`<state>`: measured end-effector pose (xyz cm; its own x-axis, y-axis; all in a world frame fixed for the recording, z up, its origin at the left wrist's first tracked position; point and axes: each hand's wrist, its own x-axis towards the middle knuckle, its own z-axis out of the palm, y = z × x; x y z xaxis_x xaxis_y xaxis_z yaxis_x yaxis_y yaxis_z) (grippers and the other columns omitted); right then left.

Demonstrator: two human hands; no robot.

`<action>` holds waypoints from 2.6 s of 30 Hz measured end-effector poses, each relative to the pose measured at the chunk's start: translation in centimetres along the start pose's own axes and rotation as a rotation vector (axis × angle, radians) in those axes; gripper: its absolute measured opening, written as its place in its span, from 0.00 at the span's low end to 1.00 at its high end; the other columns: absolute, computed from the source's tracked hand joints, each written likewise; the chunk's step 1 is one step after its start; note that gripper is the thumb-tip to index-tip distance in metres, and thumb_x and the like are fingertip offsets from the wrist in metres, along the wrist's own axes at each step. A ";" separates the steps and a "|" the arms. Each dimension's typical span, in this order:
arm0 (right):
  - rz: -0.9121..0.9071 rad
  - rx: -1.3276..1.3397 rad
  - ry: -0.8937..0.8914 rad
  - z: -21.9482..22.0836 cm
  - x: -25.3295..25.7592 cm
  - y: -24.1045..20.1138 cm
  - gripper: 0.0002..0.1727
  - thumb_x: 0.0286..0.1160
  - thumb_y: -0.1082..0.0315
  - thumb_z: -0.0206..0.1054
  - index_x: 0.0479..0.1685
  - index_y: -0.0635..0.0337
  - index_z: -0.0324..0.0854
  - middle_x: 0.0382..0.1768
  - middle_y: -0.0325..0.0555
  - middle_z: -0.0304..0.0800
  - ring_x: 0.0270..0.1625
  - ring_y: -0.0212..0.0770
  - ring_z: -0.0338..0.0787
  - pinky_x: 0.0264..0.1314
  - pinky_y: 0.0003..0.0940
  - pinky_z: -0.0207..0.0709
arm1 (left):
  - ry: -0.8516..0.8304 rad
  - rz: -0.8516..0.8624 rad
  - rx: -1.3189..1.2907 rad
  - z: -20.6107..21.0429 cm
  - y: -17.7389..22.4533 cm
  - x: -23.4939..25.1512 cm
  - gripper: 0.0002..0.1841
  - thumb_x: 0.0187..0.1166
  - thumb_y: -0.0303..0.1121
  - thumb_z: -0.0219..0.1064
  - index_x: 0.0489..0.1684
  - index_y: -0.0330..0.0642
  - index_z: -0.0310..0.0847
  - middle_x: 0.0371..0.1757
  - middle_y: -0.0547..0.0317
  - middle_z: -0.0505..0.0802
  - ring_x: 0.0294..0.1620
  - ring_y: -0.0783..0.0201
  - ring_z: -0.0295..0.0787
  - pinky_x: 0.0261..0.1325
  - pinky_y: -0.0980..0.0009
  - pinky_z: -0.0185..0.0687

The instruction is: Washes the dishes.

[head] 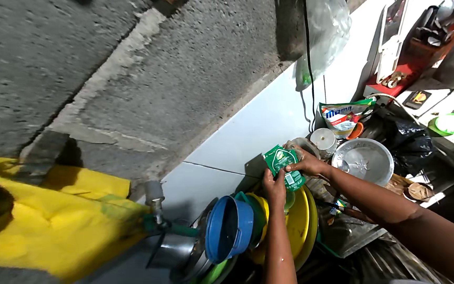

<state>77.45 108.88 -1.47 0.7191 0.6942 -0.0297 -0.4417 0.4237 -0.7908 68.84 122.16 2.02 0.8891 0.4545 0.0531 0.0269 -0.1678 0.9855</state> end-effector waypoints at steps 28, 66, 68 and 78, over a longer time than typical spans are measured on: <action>0.010 0.115 0.193 2.9 -0.5 0.5 0.26 0.77 0.77 0.69 0.76 0.64 0.72 0.51 0.56 0.92 0.47 0.46 0.96 0.56 0.44 0.91 | -0.002 -0.033 0.134 -1.2 0.9 -1.0 0.11 0.80 0.21 0.66 0.57 0.27 0.82 0.45 0.49 0.94 0.44 0.66 0.94 0.52 0.69 0.91; -0.079 -0.032 0.166 2.6 -0.7 2.2 0.29 0.73 0.75 0.73 0.76 0.65 0.74 0.57 0.53 0.92 0.55 0.42 0.94 0.63 0.40 0.89 | 0.049 0.084 0.347 -1.2 1.5 -0.5 0.07 0.79 0.24 0.67 0.48 0.29 0.85 0.38 0.52 0.94 0.39 0.70 0.93 0.49 0.71 0.89; -0.090 -0.002 0.197 2.9 -0.7 2.2 0.27 0.74 0.75 0.72 0.75 0.66 0.75 0.56 0.53 0.92 0.53 0.42 0.94 0.62 0.40 0.89 | 0.051 0.079 0.359 -1.2 1.6 -0.5 0.07 0.79 0.24 0.67 0.47 0.29 0.86 0.38 0.52 0.95 0.39 0.70 0.93 0.49 0.71 0.89; -0.031 -0.002 0.176 2.8 0.1 1.0 0.25 0.75 0.76 0.70 0.73 0.62 0.77 0.52 0.52 0.92 0.48 0.42 0.94 0.56 0.40 0.90 | 0.053 0.077 0.422 -2.0 1.7 -0.9 0.09 0.78 0.23 0.69 0.51 0.27 0.86 0.43 0.49 0.95 0.45 0.71 0.93 0.56 0.72 0.87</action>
<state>75.63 110.98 -0.55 0.8155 0.5679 -0.1115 -0.4165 0.4421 -0.7944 67.17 123.18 4.01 0.8714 0.4692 0.1431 0.1557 -0.5412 0.8263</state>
